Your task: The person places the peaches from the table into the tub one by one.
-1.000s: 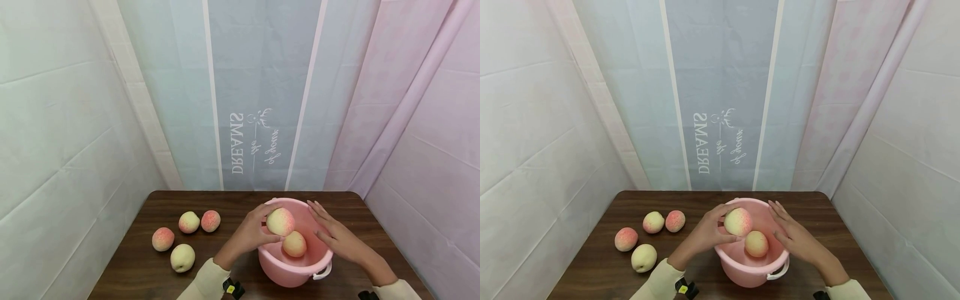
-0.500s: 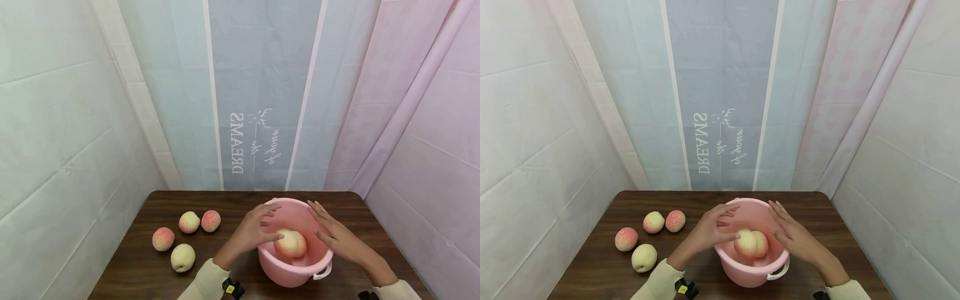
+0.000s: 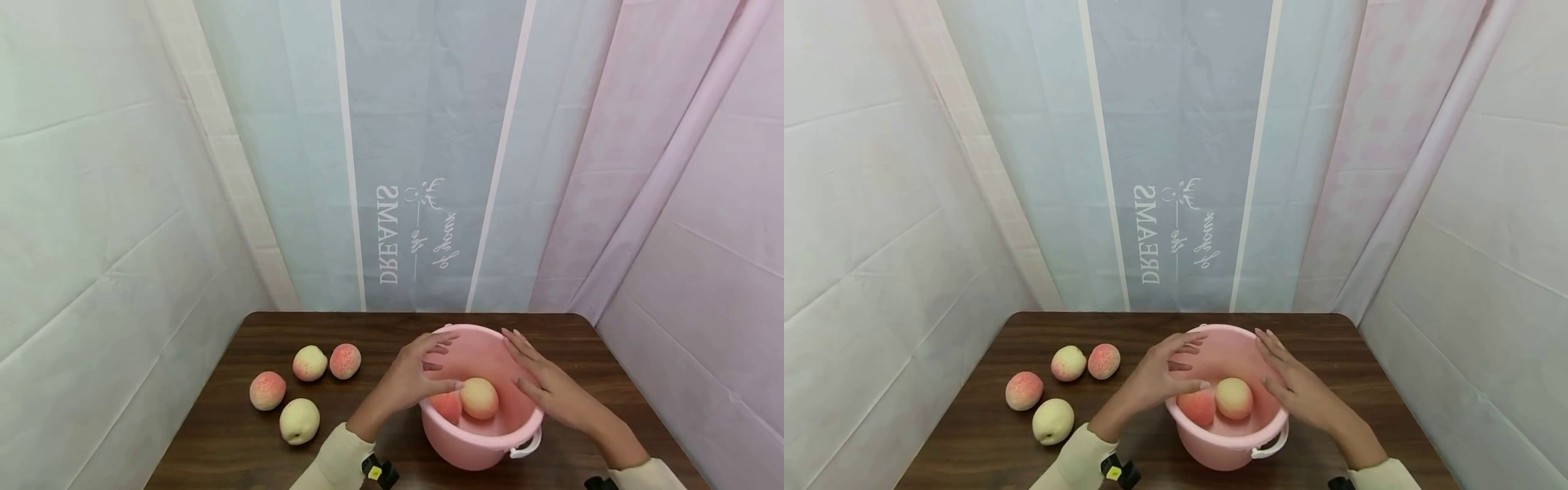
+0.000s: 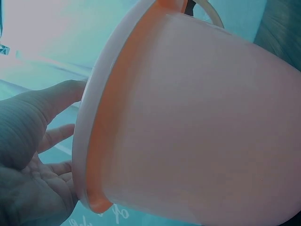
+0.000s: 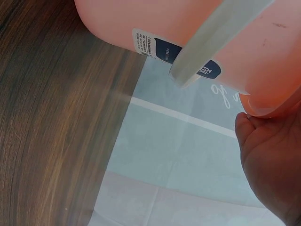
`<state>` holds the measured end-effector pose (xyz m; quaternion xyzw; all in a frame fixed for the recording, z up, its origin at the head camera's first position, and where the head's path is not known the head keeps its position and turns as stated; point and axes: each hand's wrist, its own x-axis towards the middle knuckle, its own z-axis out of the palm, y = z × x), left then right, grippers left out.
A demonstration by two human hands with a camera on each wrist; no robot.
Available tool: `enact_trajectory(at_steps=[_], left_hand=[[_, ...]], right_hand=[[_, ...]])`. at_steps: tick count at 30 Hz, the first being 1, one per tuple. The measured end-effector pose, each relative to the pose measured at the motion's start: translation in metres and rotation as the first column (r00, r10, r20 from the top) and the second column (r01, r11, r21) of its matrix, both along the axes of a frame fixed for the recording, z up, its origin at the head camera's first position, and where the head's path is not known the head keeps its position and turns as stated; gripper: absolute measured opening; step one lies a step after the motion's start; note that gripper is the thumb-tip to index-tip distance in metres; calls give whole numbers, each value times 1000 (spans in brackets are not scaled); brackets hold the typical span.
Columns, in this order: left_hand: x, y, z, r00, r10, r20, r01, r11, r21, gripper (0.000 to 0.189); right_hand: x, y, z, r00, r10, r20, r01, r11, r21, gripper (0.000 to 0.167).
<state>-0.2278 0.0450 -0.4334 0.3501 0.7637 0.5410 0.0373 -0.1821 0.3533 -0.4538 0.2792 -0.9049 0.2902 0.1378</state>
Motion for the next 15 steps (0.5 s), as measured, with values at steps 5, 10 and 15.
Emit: enact_trajectory(at_steps=[5, 10, 15], left_hand=[[0, 0, -1, 1000, -10, -8, 11, 1000, 24, 73], [0, -1, -1, 1000, -19, -19, 20, 998, 56, 73], [-2, -3, -2, 998, -13, -55, 20, 990, 139, 70]], right_hand=[[0, 0, -1, 1000, 2, -8, -2, 1000, -1, 62], [0, 0, -1, 1000, 5, -11, -5, 1000, -5, 62], [0, 0, -1, 1000, 9, -9, -9, 1000, -5, 63]])
